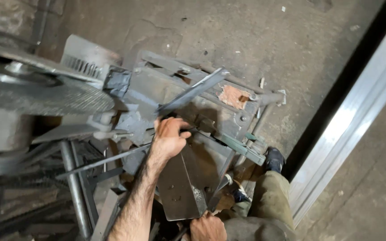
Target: Cutting metal bars using a chop saw and organizing them on a metal rack.
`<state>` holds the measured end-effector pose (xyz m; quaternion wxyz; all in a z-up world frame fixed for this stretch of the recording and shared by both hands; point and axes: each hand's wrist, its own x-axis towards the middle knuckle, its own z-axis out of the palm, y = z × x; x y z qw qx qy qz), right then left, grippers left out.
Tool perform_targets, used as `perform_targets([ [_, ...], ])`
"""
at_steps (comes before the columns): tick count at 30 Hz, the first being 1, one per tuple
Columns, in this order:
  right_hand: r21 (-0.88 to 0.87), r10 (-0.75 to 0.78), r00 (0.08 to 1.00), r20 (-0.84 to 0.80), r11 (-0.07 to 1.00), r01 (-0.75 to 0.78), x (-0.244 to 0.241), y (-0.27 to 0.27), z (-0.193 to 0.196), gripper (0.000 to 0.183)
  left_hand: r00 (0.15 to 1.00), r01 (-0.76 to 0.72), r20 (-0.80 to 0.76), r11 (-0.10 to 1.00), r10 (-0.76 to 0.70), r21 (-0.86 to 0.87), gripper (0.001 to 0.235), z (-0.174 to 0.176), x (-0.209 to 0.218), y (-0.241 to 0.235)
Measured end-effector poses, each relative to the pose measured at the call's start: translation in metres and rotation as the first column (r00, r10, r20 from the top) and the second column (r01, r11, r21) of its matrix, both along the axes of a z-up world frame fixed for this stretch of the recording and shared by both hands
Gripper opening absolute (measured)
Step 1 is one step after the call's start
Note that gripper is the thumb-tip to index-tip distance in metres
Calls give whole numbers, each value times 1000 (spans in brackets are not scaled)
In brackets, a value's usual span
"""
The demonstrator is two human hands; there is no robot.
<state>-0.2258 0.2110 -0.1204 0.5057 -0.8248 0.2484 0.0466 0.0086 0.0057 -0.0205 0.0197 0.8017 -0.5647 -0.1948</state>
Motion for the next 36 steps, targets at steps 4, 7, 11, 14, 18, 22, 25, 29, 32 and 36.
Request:
perform_targets([
  [4,-7,45,997,67,999,-45,-1,-10,6,67,996,86,49,978,-78,-191,27,-12,4,9],
  [7,0,48,994,98,999,-48,-4,-17,17,66,998,61,-4,990,-62,-130,28,-12,2,12],
  [11,0,-15,994,105,1000,15,-1,-29,26,66,985,171,35,906,-171,-388,26,-23,6,4],
  [14,0,-23,996,89,1000,24,-12,-32,48,65,997,81,30,969,-76,-235,22,-4,-6,1],
  [18,-26,-124,992,34,992,125,-5,-51,91,55,996,69,-40,988,-75,-136,19,1,-4,-2],
  [22,-24,-100,973,-208,995,97,-3,-50,110,53,981,195,81,854,-178,-483,19,-28,1,8],
  [25,-20,-122,960,-251,992,121,-2,-51,125,50,969,247,137,759,-206,-602,18,-28,0,14],
  [29,-58,-169,964,-205,985,161,0,-56,132,49,967,255,142,764,-212,-592,20,-32,6,6],
  [32,-57,-151,980,-132,988,145,-7,-59,120,50,964,264,184,730,-190,-630,20,-36,5,5],
  [36,-120,-60,998,-31,991,55,-10,-51,86,57,988,157,91,852,-128,-499,17,-33,7,6],
])
